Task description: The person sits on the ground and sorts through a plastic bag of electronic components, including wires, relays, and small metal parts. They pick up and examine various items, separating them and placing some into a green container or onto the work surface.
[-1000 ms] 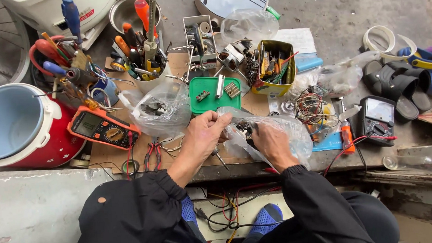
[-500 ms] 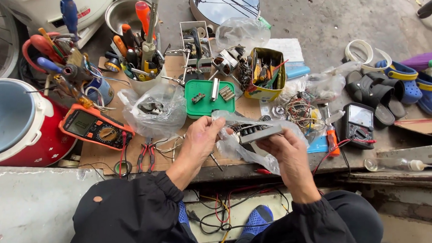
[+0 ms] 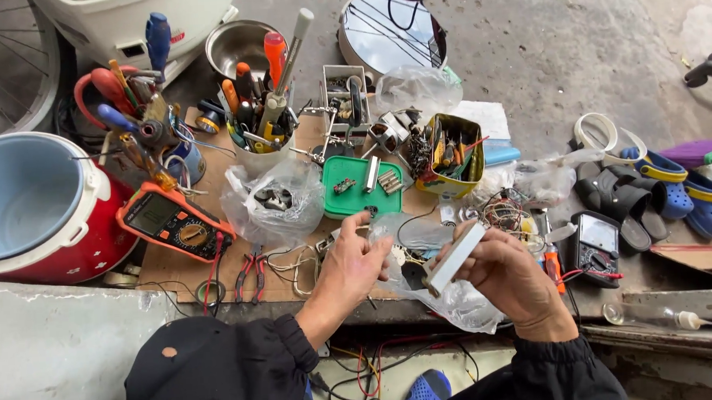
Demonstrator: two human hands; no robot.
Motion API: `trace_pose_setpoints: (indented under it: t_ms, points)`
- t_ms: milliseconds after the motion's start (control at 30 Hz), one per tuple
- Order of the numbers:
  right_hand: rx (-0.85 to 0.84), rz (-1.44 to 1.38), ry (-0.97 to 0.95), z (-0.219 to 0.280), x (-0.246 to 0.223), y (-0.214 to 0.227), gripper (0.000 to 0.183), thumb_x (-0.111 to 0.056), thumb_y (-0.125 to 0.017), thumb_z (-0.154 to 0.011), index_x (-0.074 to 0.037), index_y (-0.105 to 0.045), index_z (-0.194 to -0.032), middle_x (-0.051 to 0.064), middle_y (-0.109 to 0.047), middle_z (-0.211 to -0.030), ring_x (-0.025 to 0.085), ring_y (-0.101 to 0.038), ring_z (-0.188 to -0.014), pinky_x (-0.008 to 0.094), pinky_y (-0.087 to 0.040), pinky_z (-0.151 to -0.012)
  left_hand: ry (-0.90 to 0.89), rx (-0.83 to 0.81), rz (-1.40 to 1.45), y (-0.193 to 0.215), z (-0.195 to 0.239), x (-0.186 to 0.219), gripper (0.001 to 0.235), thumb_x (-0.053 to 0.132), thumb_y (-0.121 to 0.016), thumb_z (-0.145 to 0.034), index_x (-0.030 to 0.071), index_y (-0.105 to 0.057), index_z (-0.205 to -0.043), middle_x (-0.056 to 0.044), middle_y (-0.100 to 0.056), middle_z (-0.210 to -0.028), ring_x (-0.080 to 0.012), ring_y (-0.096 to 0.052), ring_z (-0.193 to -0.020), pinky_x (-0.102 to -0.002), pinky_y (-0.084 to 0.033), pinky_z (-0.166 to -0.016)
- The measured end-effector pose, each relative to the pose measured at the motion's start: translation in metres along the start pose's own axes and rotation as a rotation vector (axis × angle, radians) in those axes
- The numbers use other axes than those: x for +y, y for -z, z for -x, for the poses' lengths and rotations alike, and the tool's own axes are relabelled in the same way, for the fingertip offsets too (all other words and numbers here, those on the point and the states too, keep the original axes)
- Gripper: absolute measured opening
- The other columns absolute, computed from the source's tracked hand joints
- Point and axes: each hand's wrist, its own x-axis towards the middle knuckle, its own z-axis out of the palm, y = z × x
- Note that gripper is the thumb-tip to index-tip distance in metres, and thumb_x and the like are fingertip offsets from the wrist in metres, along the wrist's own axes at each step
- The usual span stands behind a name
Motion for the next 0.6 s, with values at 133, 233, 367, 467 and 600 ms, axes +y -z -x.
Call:
trace_pose_setpoints:
  t_ms: [133,233,367,467,600]
  points:
    - [-0.056,0.06,-0.042,0.011,0.013,0.001,0.032,-0.005,-0.061,-0.094,0.008,-0.067,-0.122,0.036,-0.08,-0.107,0.042,-0.081,-0.094,0.043,-0.064,-0.087,-0.145,-0.103,-0.021,-0.005,0.006,0.017,0.065,0.047,-0.058,-0.101,0.01,-0.055,-0.154,-0.005,-0.071,-0.096,-0.0166,-0.072,-0.066,-0.033,-0.058,-0.064]
    - [-0.06,0.008,-0.071,0.013,0.021,0.001,0.034,-0.006,-0.062,-0.097,0.007,-0.066,-0.128,0.033,-0.08,-0.107,0.043,-0.081,-0.098,0.045,-0.065,-0.09,-0.099,-0.219,0.023,-0.009,0.012,0.03,0.058,0.049,-0.06,-0.099,0.013,-0.077,-0.141,-0.005,-0.077,-0.101,-0.0124,-0.07,-0.071,-0.03,-0.058,-0.066]
    - [-0.007,-0.098,-0.086,0.017,0.033,-0.007,0.035,-0.005,-0.057,-0.102,0.004,-0.062,-0.135,0.024,-0.078,-0.116,0.04,-0.081,-0.1,0.049,-0.066,-0.092,-0.143,-0.273,0.053,-0.015,0.016,0.034,0.052,0.047,-0.066,-0.098,0.011,-0.083,-0.132,-0.004,-0.083,-0.106,-0.0117,-0.073,-0.088,-0.026,-0.06,-0.076]
    - [0.083,0.082,0.022,0.024,0.039,-0.025,0.014,0.0,-0.059,-0.104,0.001,-0.068,-0.115,0.011,-0.071,-0.104,0.017,-0.072,-0.091,0.035,-0.064,-0.089,-0.178,-0.251,-0.086,-0.012,0.026,0.048,0.064,0.055,-0.08,-0.081,0.017,-0.085,-0.131,-0.001,-0.081,-0.103,-0.0097,-0.066,-0.083,-0.025,-0.054,-0.07]
    - [0.274,0.602,0.057,0.04,0.029,-0.059,0.029,-0.013,-0.064,-0.101,0.0,-0.079,-0.123,0.013,-0.087,-0.112,0.019,-0.077,-0.101,0.032,-0.059,-0.094,-0.357,-0.183,-0.158,-0.014,0.027,0.033,0.052,0.043,-0.084,-0.086,0.016,-0.084,-0.13,0.002,-0.084,-0.107,-0.0101,-0.063,-0.075,-0.027,-0.052,-0.064]
